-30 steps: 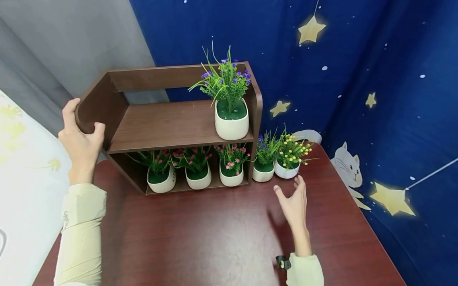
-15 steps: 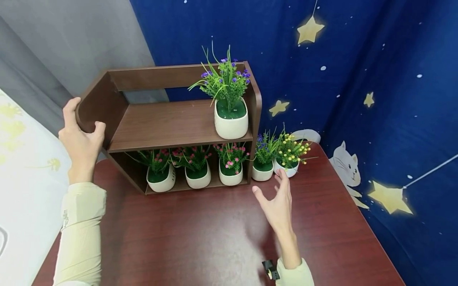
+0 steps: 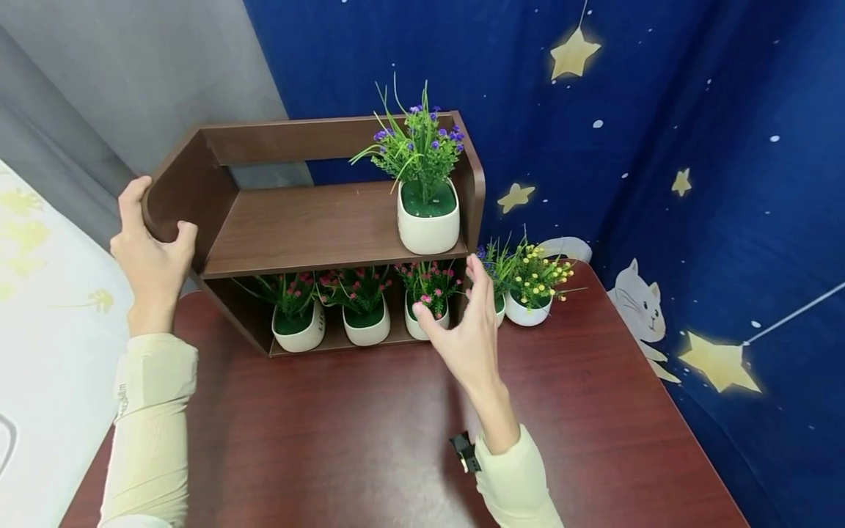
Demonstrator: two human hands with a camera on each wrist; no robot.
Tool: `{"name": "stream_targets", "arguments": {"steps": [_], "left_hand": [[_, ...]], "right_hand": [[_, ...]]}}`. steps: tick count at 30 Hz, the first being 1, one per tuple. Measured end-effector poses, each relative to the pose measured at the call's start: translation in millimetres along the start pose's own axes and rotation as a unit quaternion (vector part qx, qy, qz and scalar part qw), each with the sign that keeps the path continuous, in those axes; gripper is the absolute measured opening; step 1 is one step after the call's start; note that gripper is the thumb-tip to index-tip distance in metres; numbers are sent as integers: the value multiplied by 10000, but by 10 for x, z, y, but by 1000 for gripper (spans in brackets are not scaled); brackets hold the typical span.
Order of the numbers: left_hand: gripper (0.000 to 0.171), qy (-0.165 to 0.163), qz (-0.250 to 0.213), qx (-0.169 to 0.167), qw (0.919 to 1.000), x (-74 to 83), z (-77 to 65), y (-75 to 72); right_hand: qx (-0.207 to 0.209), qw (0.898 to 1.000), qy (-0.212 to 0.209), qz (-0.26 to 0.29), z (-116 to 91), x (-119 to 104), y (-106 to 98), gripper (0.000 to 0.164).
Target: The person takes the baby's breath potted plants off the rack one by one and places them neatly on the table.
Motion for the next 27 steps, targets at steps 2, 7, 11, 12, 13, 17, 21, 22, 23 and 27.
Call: {"name": "stream_targets", "arguments": {"steps": [2, 7, 11, 12, 13, 17, 21, 22, 23, 27], "left_hand": [[51, 3, 7, 8, 10000, 7, 0, -2], [52, 87, 34, 7, 10000, 24, 7, -7], [52, 182, 22, -2, 9998, 24, 13, -11], [52, 201, 20, -4, 9998, 23, 14, -12], [52, 208, 21, 3, 9998, 19, 12, -16], [52, 283, 48, 25, 9996, -1, 8, -28], [52, 281, 42, 32, 9996, -14, 9, -19], [52, 270, 37, 26, 9996, -15, 10, -12], [52, 241, 39, 2, 9997, -15, 11, -5], [51, 137, 49, -66, 9999, 48, 21, -14]], "right_hand": [[70, 9999, -46, -56, 78, -74, 60, 90], [287, 9988, 68, -392, 271, -153, 192, 93], [379, 9971, 144, -645, 405, -163, 278, 95], [407, 9968, 122, -681, 432, -169, 294, 95], [441, 9962, 113, -739, 454, -170, 312, 95], [589, 9939, 10, -931, 526, -188, 373, 94], [700, 9919, 137, -1050, 604, -181, 412, 94], [742, 9915, 177, -1056, 626, -178, 417, 93], [789, 9909, 226, -1071, 647, -174, 420, 93], [943, 9879, 435, -1151, 716, -144, 455, 94]]}}
Point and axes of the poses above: each hand's wrist, its own z-axis towards the middle knuckle, its own y-axis out of the palm, x = y × z, the point moved 7 cm from there along z, towards the middle knuckle, and after that the axes turned 7 degrees about y, right-handed, at the moved point
